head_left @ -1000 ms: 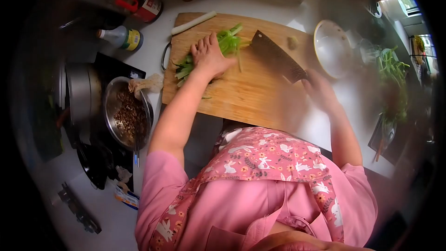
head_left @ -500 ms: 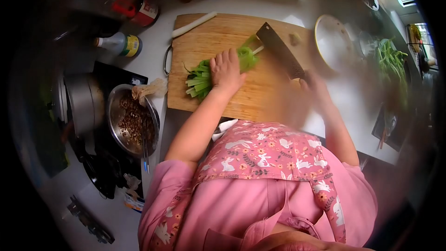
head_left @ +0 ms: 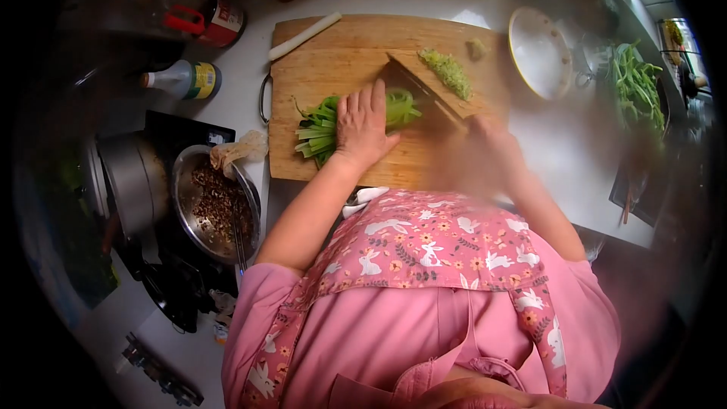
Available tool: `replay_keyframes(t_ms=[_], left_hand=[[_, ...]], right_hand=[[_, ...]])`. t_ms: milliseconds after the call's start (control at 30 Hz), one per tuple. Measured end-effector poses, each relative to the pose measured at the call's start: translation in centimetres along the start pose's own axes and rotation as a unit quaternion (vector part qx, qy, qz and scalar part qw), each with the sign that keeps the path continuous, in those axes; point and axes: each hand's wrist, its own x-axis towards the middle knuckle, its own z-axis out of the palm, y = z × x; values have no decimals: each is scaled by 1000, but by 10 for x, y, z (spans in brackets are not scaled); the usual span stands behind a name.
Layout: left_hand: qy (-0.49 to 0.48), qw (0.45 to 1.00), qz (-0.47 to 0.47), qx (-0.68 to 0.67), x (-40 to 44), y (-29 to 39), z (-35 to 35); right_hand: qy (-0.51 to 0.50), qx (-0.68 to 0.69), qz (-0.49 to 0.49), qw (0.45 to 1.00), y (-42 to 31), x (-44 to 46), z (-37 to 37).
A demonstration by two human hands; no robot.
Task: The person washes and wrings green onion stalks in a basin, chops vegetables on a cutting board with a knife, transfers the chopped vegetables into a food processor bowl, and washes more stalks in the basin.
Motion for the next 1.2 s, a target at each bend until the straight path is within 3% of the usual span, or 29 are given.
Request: replay_keyframes(t_ms=[167,200,233,367,500,567,633,733,800,900,1000,1200], left_hand=[[4,998,32,62,7,-4,-6],[31,994,52,90,6,-6,-6],[-24,997,42,67,9,-4,-16],[-26,997,62,38,13,-18,-3],[-71,995,2,69,14,-10,-6],[-78,993,-23,89,15,-15,-1],[-89,985,-122,80,18,-24,5],[-96,978,-162,94,21,-24,-1],[-89,978,-168,81,20,-19,-5],[-65,982,-159,80,14,-10,-6],[-64,981,-153,103,11,-3,-11],[-72,977,-166,111,17,-12,10]], right_hand=[[-16,-36,-86,996,14,-9,37],[-9,-24,-73,997,13,-10,37],[-2,-13,-61,998,11,-11,36],[25,27,-12,999,-2,-15,25],[69,135,96,984,-32,-23,1],[109,120,74,984,-35,-25,2],[126,103,39,986,-35,-24,5],[135,124,-17,983,-25,-17,23],[128,162,-38,978,-25,-10,26],[137,26,-133,981,-43,2,12],[85,23,-111,990,-53,10,1],[81,-62,-129,986,-46,15,6]])
